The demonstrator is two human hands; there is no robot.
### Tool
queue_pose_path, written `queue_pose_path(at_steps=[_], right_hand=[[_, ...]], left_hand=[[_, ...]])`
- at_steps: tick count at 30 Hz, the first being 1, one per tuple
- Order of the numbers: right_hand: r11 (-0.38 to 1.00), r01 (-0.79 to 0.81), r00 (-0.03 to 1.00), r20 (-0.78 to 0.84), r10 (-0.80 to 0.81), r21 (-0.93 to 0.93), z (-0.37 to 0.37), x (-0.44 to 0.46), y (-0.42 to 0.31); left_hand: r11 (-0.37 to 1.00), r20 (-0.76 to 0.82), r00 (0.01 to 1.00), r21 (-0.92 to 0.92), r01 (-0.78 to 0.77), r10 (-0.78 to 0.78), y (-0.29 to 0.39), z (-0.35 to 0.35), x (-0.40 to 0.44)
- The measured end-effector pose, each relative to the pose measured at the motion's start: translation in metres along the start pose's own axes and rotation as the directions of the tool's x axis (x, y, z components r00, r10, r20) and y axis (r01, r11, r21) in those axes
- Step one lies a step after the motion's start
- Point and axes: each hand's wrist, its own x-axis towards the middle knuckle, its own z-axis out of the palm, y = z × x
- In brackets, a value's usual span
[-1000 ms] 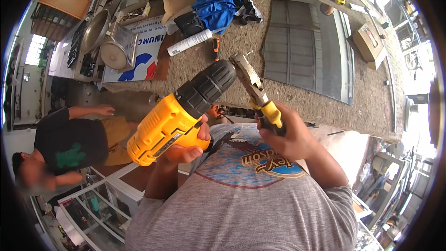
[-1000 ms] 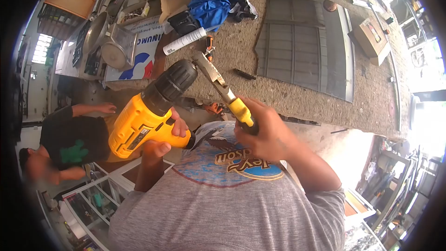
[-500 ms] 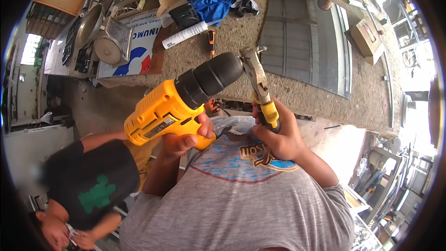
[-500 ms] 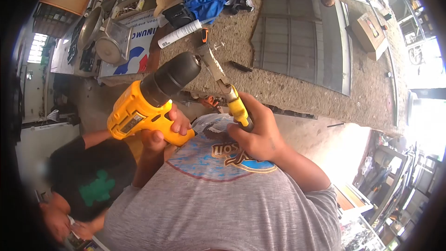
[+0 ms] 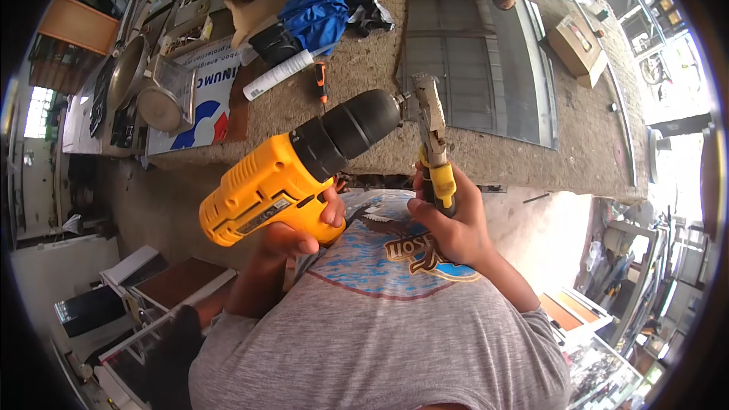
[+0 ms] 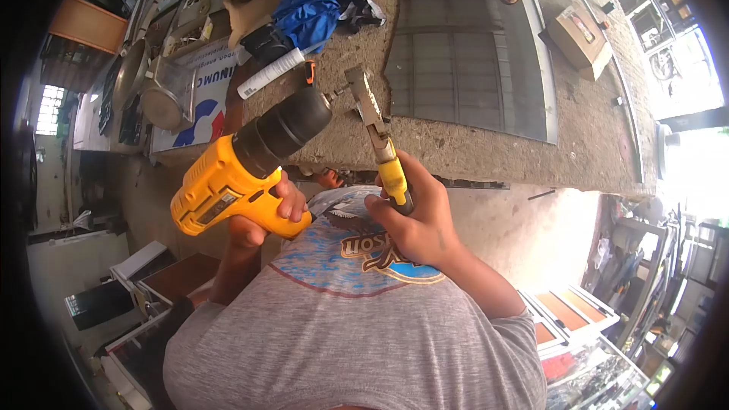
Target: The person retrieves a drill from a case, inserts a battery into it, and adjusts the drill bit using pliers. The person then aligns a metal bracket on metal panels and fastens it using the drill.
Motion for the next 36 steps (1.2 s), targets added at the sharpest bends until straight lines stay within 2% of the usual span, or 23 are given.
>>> queue_pose_path(at_steps=[2, 5, 11, 14, 20, 26, 29, 32, 36], right_hand=[[1.0, -0.004, 1.0, 0.03, 0.004, -0.009, -0.005, 0.0, -0.007], [0.979, 0.164, 0.986, 0.058, -0.157, -0.123, -0.013, -0.003, -0.008], [0.952, 0.111, 0.983, 0.175, -0.062, -0.285, -0.023, -0.002, -0.034], [0.95, 0.025, 0.984, 0.177, 0.033, -0.312, -0.021, 0.001, -0.044], [0.946, 0.131, 0.98, 0.181, -0.079, -0.295, -0.01, 0.012, -0.031], [0.97, 0.008, 0.981, 0.19, 0.039, -0.242, -0.003, 0.017, -0.033], [0.982, 0.111, 0.982, 0.172, -0.085, -0.153, 0.002, 0.021, -0.017], [0.958, 0.111, 0.981, 0.184, -0.063, -0.264, 0.007, 0.018, -0.015], [0.994, 0.015, 0.976, 0.218, 0.01, -0.111, 0.007, 0.02, 0.007]], left_hand=[[0.999, 0.004, 1.0, 0.031, 0.016, -0.016, 0.003, 0.001, 0.002], [0.998, 0.043, 0.999, 0.063, 0.025, -0.028, 0.008, -0.003, 0.006], [0.998, 0.02, 0.999, 0.043, 0.047, -0.048, 0.013, -0.003, 0.009], [0.998, 0.002, 0.999, 0.029, 0.051, -0.051, 0.015, -0.004, 0.006], [0.999, -0.027, 0.999, 0.041, 0.035, -0.034, 0.018, -0.005, 0.0], [0.999, -0.039, 0.999, 0.047, 0.014, -0.013, 0.017, -0.007, -0.005], [0.998, -0.054, 0.999, 0.067, -0.001, 0.005, 0.017, -0.007, -0.006], [0.993, -0.088, 0.996, 0.115, 0.0, 0.011, 0.017, -0.003, -0.009], [0.988, -0.041, 0.999, 0.154, 0.0, 0.007, 0.016, -0.005, -0.011]])
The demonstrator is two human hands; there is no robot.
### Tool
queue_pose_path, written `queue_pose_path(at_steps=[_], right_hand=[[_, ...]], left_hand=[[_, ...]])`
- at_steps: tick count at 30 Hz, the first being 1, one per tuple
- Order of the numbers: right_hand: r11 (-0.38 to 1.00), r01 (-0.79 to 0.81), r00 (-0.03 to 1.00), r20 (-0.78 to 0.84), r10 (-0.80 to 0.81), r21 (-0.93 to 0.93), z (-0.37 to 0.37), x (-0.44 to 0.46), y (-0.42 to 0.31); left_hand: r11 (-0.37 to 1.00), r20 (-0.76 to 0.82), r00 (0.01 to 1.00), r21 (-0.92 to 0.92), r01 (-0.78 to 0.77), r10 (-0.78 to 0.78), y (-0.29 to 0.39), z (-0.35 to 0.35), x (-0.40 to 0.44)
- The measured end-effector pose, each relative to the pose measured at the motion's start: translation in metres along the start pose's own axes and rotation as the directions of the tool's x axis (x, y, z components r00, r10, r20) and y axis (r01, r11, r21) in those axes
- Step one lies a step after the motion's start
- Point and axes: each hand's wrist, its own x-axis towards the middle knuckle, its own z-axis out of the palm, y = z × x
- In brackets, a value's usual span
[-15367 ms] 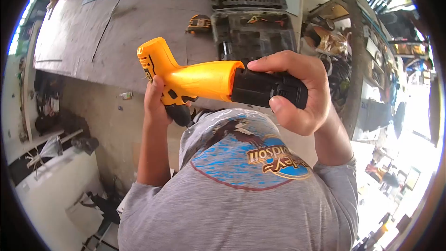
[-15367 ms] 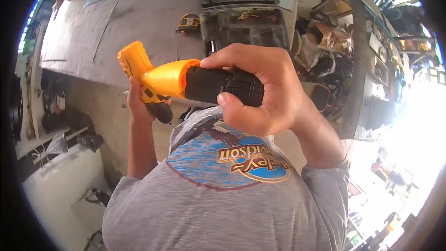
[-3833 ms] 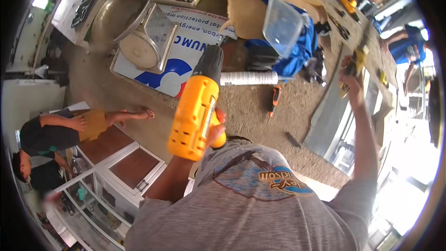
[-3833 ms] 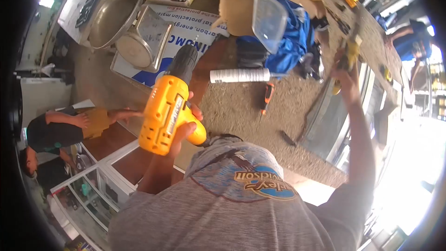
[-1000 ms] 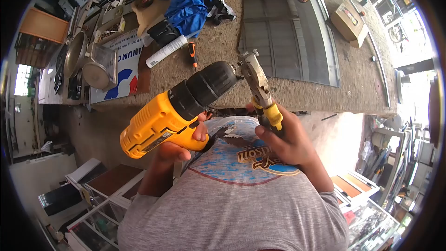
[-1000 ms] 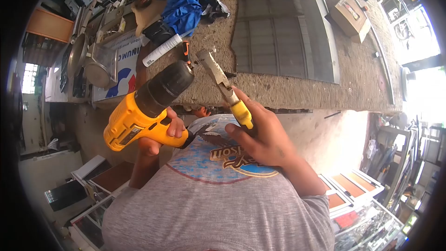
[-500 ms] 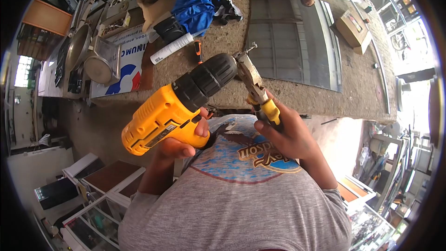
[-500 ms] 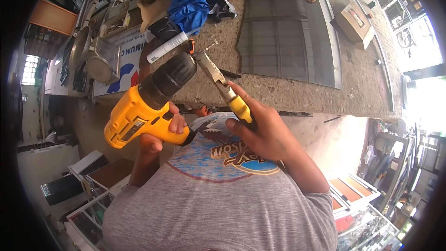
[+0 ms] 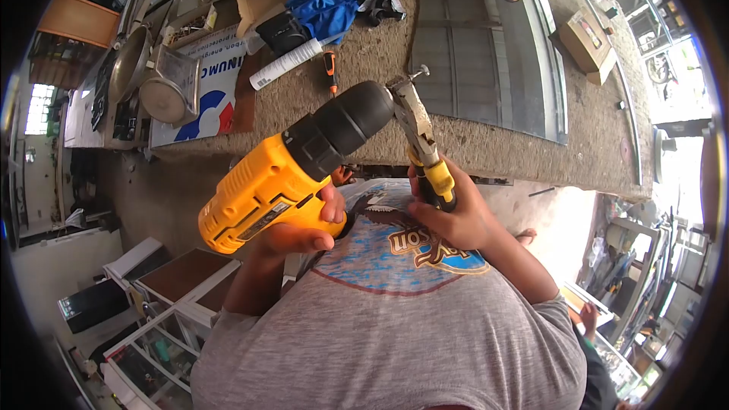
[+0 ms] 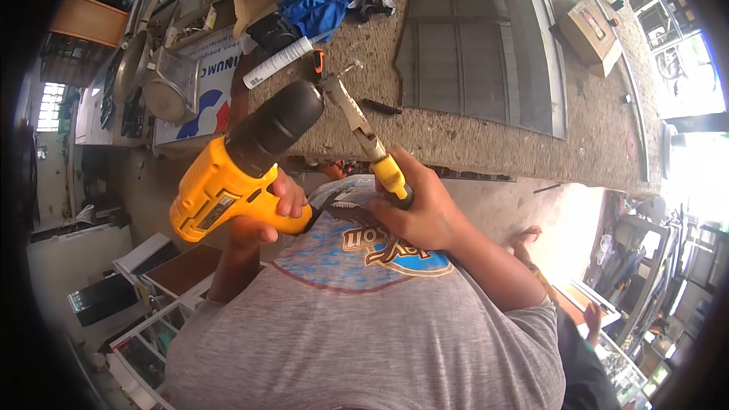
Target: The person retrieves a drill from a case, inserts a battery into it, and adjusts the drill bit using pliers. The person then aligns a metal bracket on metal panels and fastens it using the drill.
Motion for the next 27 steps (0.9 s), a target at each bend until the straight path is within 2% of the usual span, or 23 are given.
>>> queue_pose_path(at_steps=[5, 8, 11, 14, 17, 20, 23, 26, 27], right_hand=[[0.992, -0.057, 0.998, 0.036, 0.054, 0.112, 0.005, -0.001, 0.0], [0.992, -0.076, 0.996, 0.051, 0.071, 0.103, 0.005, -0.001, 0.001], [0.998, -0.031, 0.999, 0.031, 0.029, 0.052, 0.004, -0.003, -0.004], [0.997, -0.018, 0.997, 0.079, 0.012, 0.08, -0.001, -0.003, -0.007], [0.992, 0.08, 0.995, 0.051, -0.085, 0.095, -0.001, -0.002, -0.006], [0.985, 0.168, 0.986, 0.012, -0.168, -0.035, -0.002, -0.004, -0.004], [1.0, -0.016, 0.999, 0.04, 0.016, -0.004, -0.003, -0.007, -0.013], [0.998, 0.053, 0.998, 0.026, -0.053, -0.017, -0.001, -0.008, -0.006], [0.998, 0.054, 0.999, -0.008, -0.054, 0.029, 0.003, -0.009, -0.003]], left_hand=[[1.0, 0.006, 1.0, 0.026, 0.004, -0.004, 0.001, 0.002, -0.002], [1.0, 0.002, 1.0, 0.01, 0.016, -0.016, 0.0, -0.001, -0.007], [1.0, -0.004, 1.0, -0.018, 0.018, -0.018, -0.001, -0.002, -0.012], [1.0, 0.0, 1.0, 0.009, 0.0, 0.0, 0.002, -0.001, -0.013], [0.998, 0.012, 1.0, 0.061, 0.016, -0.017, 0.002, -0.004, -0.014], [0.992, -0.043, 0.996, 0.089, 0.084, -0.081, 0.006, 0.0, -0.015], [0.989, 0.027, 0.997, 0.132, 0.064, -0.068, 0.006, -0.002, -0.011], [0.995, -0.057, 0.994, 0.037, 0.096, -0.093, 0.006, 0.004, -0.012], [0.998, -0.047, 0.997, 0.017, 0.068, -0.067, 0.003, 0.003, -0.013]])
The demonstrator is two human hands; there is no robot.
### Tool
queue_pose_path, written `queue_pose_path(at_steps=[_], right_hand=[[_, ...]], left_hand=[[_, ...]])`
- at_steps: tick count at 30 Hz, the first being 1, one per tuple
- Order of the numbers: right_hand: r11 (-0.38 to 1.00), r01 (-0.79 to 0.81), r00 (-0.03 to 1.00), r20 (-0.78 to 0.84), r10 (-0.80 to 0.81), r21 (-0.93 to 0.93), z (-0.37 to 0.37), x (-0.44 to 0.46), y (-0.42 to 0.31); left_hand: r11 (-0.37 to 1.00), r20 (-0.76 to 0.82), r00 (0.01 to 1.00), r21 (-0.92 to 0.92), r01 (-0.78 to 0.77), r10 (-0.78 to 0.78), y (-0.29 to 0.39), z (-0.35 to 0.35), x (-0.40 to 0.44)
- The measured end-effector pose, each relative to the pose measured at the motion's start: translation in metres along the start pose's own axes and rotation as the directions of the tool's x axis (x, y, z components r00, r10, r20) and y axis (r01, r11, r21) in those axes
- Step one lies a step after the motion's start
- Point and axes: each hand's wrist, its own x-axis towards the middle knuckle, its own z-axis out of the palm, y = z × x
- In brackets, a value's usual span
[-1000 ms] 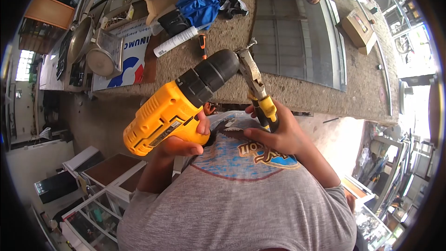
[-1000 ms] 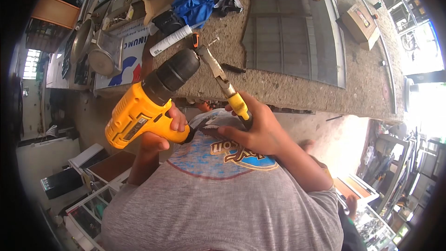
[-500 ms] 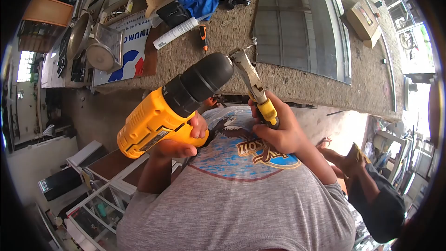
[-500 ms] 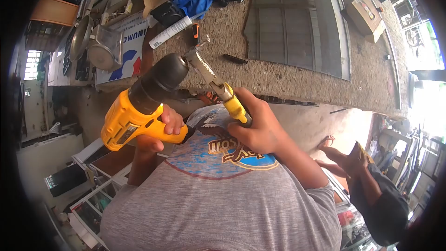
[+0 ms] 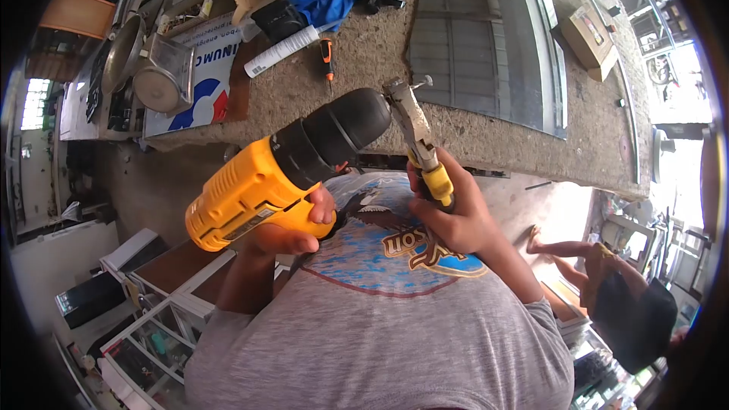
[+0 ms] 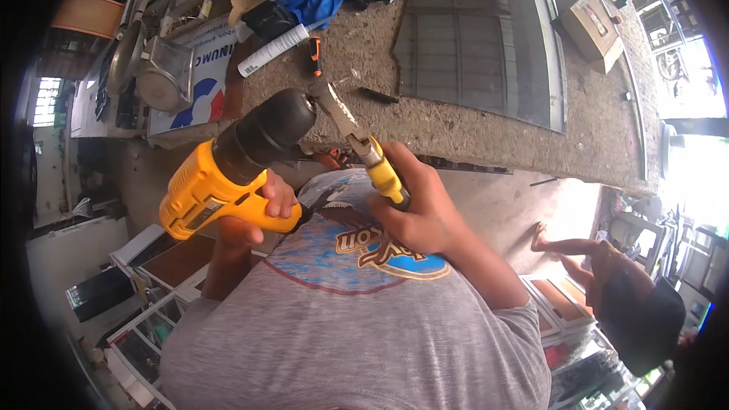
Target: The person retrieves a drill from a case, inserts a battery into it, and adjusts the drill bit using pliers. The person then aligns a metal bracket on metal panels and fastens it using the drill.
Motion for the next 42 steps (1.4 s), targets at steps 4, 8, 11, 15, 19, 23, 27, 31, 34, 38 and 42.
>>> queue_pose_path(at_steps=[4, 8, 11, 15, 19, 23, 27, 31, 34, 38, 42], right_hand=[[0.994, 0.015, 0.993, -0.119, -0.002, 0.111, 0.014, 0.001, 0.008], [0.995, -0.024, 0.986, -0.164, 0.04, 0.098, 0.015, 0.001, 0.011], [0.993, -0.052, 0.981, -0.179, 0.071, 0.109, 0.015, 0.0, 0.012], [0.989, -0.033, 0.978, -0.198, 0.062, 0.147, 0.016, 0.0, 0.012], [0.989, -0.058, 0.976, -0.201, 0.085, 0.136, 0.014, -0.001, 0.015], [0.989, -0.059, 0.976, -0.2, 0.086, 0.136, 0.011, -0.002, 0.011], [0.991, -0.034, 0.978, -0.197, 0.06, 0.13, 0.011, -0.003, 0.014], [0.991, -0.045, 0.976, -0.205, 0.07, 0.126, 0.01, -0.004, 0.013], [0.993, -0.031, 0.979, -0.199, 0.053, 0.111, 0.009, -0.005, 0.015], [0.985, -0.023, 0.973, -0.223, 0.062, 0.171, 0.01, -0.006, 0.02], [0.975, -0.027, 0.972, -0.222, 0.077, 0.22, 0.011, -0.007, 0.015]], left_hand=[[0.998, -0.024, 0.998, 0.005, -0.062, 0.062, -0.005, 0.0, 0.004], [0.997, -0.081, 0.997, 0.07, 0.01, -0.004, -0.001, 0.006, 0.007], [0.998, -0.067, 0.998, 0.062, 0.023, -0.019, -0.001, 0.007, 0.008], [0.997, -0.059, 0.998, 0.078, 0.013, -0.008, -0.002, 0.005, 0.006], [0.994, -0.068, 0.998, 0.106, 0.022, -0.014, -0.002, 0.006, 0.007], [0.991, -0.056, 0.998, 0.136, 0.012, -0.005, -0.002, 0.007, 0.006], [0.99, -0.049, 0.999, 0.139, 0.013, -0.006, -0.001, 0.007, 0.004], [0.984, -0.084, 0.996, 0.178, -0.011, 0.026, -0.005, 0.008, 0.001], [0.988, -0.075, 0.996, 0.148, -0.031, 0.043, -0.008, 0.008, 0.001], [0.993, -0.056, 0.998, 0.118, -0.009, 0.015, -0.008, 0.006, 0.0], [0.993, -0.066, 0.998, 0.117, 0.004, 0.003, -0.007, 0.009, -0.001]])
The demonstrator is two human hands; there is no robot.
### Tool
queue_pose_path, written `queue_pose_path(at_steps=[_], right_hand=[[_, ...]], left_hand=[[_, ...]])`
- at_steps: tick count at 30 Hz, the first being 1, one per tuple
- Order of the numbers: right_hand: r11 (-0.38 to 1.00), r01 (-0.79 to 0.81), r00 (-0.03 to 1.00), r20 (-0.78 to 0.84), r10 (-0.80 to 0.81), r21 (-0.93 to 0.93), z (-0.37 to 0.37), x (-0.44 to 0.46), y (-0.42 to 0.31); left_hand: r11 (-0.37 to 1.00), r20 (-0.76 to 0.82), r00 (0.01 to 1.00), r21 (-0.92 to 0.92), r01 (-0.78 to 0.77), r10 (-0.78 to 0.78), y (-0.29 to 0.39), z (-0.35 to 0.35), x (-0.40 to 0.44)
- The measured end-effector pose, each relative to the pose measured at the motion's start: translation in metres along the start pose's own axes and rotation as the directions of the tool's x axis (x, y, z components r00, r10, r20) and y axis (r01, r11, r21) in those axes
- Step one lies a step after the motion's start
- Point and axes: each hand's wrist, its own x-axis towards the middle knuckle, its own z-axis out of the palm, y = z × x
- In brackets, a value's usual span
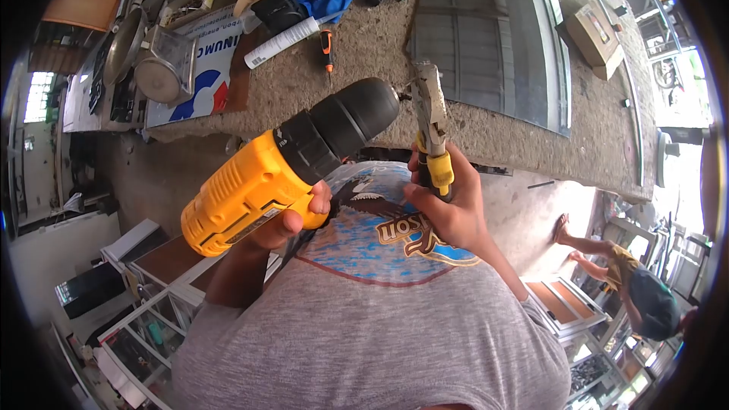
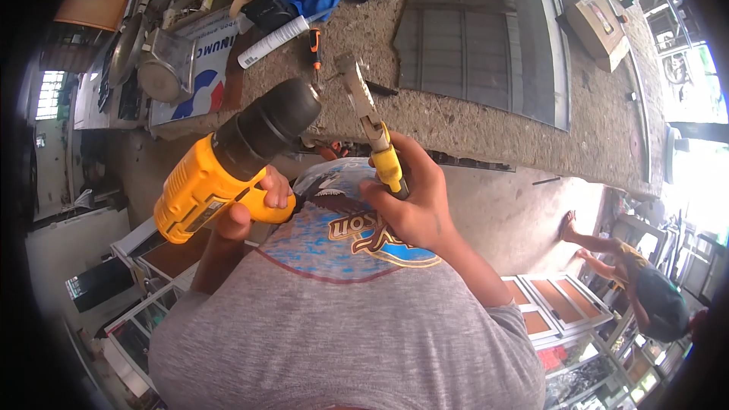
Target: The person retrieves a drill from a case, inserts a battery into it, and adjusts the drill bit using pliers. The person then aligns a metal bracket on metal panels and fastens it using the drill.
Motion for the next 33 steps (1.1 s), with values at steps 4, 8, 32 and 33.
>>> queue_pose_path(at_steps=[4, 8, 32, 33], right_hand=[[1.0, -0.005, 1.0, 0.0, 0.005, -0.002, -0.002, 0.001, 0.001], [0.98, -0.012, 0.998, -0.055, 0.023, 0.2, -0.004, 0.002, 0.001], [0.94, 0.085, 0.937, 0.348, 0.037, -0.329, -0.02, 0.005, -0.051], [0.939, 0.093, 0.931, 0.362, 0.036, -0.331, -0.022, 0.005, -0.051]], left_hand=[[1.0, 0.002, 1.0, -0.006, 0.002, -0.002, 0.001, 0.001, 0.002], [0.999, 0.029, 0.999, 0.022, -0.039, 0.039, -0.001, -0.003, 0.0], [0.987, 0.013, 0.987, -0.021, -0.158, 0.158, 0.008, -0.011, -0.006], [0.987, 0.015, 0.987, -0.026, -0.16, 0.161, 0.007, -0.011, -0.007]])
